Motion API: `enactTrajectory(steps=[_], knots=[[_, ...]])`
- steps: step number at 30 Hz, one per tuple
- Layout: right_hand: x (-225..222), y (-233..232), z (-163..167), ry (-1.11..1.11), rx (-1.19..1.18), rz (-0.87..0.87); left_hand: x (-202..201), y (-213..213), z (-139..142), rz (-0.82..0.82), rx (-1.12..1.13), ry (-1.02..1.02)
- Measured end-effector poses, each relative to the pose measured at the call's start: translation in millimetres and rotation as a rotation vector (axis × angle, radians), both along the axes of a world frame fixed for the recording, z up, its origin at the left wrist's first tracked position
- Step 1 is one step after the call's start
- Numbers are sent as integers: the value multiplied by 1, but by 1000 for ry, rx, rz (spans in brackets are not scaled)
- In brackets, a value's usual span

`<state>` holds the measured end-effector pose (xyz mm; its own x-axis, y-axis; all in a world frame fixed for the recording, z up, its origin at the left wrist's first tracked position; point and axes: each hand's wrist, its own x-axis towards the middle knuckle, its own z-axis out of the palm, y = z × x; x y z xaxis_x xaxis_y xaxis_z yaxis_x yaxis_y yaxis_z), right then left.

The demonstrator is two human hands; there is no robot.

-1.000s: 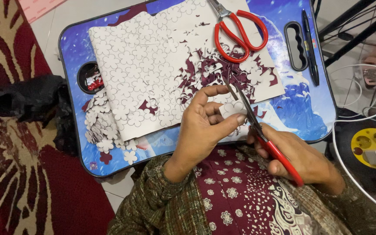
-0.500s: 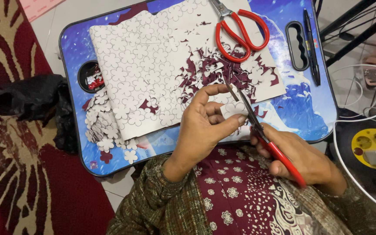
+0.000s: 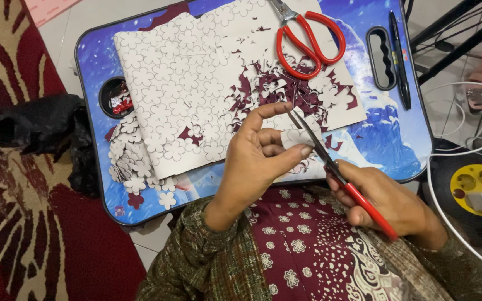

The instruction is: The person sits on the floor with a tray on their lap and cuts small flower shapes out of white paper using red-handled scissors, adding the cut flowers to a pile of finished pieces while scraps accumulate on the tray.

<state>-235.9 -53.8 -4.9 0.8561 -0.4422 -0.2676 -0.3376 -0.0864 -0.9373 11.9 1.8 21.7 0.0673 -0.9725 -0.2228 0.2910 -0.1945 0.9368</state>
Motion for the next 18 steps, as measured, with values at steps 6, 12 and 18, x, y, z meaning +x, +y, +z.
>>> enactTrajectory(steps=[6, 12, 18], knots=[[0, -1, 0, 16, -24, 7, 4, 1, 3, 27, -10, 4], [0, -1, -1, 17, -27, 3, 6, 2, 1, 59, -37, 30], [0, 0, 0, 34, -1, -4, 8, 3, -3, 83, -65, 10]])
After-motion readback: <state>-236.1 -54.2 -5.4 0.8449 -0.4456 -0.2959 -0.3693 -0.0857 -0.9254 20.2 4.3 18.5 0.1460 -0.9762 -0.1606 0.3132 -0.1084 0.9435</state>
